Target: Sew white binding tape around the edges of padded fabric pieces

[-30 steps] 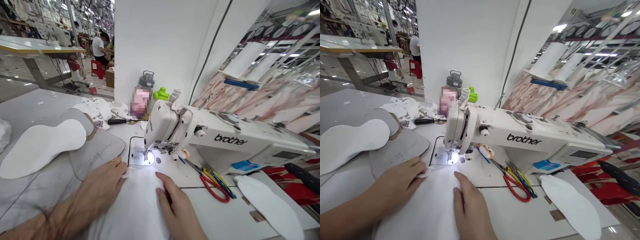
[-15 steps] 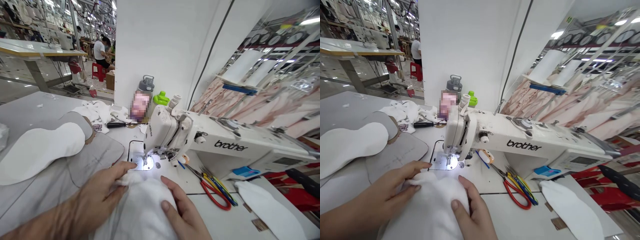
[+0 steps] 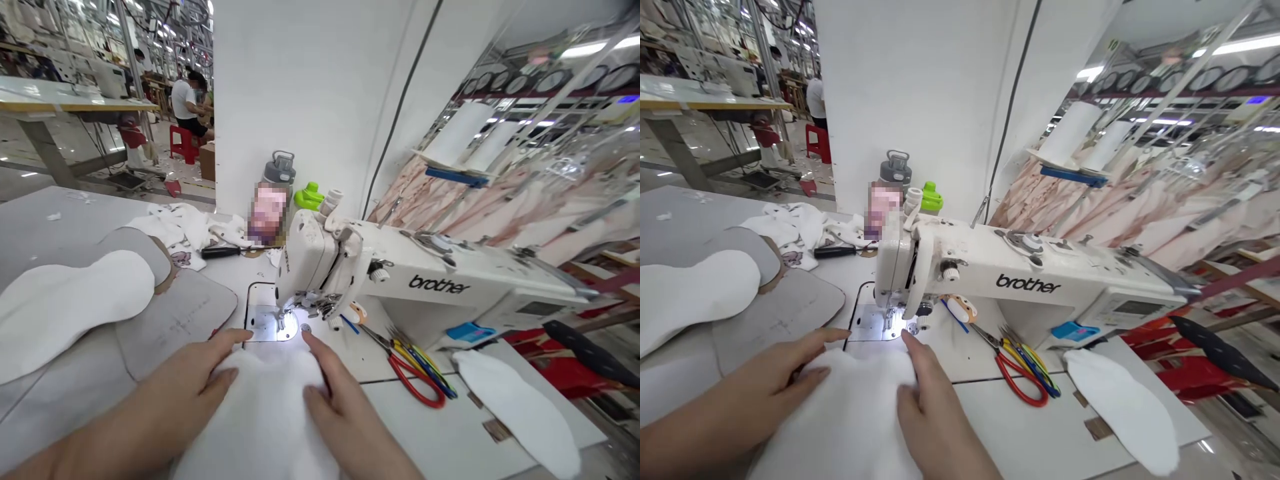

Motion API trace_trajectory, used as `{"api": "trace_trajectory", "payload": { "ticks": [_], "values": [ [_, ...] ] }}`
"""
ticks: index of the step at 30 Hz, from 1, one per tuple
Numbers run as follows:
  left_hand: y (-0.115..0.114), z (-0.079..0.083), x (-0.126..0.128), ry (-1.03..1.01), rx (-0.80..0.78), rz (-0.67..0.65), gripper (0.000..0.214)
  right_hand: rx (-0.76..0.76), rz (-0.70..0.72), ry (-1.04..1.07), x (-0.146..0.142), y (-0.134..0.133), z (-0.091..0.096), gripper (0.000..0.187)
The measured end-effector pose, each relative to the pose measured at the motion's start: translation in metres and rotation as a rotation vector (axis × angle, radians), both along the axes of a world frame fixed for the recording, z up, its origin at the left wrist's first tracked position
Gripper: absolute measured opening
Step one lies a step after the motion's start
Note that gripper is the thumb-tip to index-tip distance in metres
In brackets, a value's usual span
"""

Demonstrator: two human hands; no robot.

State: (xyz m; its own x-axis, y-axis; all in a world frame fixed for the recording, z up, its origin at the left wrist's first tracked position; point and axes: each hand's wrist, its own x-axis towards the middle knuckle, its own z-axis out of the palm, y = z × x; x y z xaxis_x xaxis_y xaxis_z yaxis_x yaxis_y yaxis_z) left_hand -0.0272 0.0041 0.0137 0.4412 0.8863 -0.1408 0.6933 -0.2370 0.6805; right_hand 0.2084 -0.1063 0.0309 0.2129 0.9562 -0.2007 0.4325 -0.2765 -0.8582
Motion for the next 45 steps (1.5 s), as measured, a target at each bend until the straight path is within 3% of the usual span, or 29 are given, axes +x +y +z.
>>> {"api": "trace_trajectory", "payload": {
  "ticks": [5, 9, 14, 18, 23, 29, 34, 38, 45],
  "values": [
    [0.007, 0.005, 0.011, -0.018, -0.137, -0.03, 0.04, 0.094, -0.054, -0.011, -0.009, 0.016, -0.026, 0.061],
    [-0.001, 0.011, 0.012, -0.053, -0.064, -0.054, 0.026, 0.113, -0.112, 0.016, -0.013, 0.013, -0.026, 0.049],
    [-0.01, 0.01, 0.016, -0.079, 0.042, -0.041, 0.019, 0.161, -0.129, -0.027, -0.014, 0.015, -0.026, 0.049],
    [-0.008, 0.014, 0.016, -0.079, 0.045, 0.0, 0.019, 0.11, -0.15, -0.028, -0.012, 0.016, -0.03, 0.055],
    [-0.003, 0.013, 0.013, -0.168, -0.007, -0.047, 0.019, 0.079, -0.166, 0.037, -0.006, 0.018, -0.029, 0.059],
    [-0.004, 0.014, 0.01, -0.238, 0.017, -0.046, 0.012, 0.043, -0.005, 0.025, 0.001, 0.023, -0.013, 0.015],
    [-0.004, 0.022, 0.012, -0.238, -0.021, -0.001, 0.024, 0.182, 0.017, 0.19, 0.009, 0.019, -0.012, 0.028],
    [-0.003, 0.021, 0.013, -0.281, -0.075, 0.042, 0.027, 0.165, -0.062, 0.328, 0.01, 0.014, -0.017, 0.044],
    [-0.006, 0.028, 0.007, -0.427, -0.123, 0.046, 0.014, 0.206, -0.157, 0.243, -0.002, 0.008, -0.005, 0.054]
  ]
}}
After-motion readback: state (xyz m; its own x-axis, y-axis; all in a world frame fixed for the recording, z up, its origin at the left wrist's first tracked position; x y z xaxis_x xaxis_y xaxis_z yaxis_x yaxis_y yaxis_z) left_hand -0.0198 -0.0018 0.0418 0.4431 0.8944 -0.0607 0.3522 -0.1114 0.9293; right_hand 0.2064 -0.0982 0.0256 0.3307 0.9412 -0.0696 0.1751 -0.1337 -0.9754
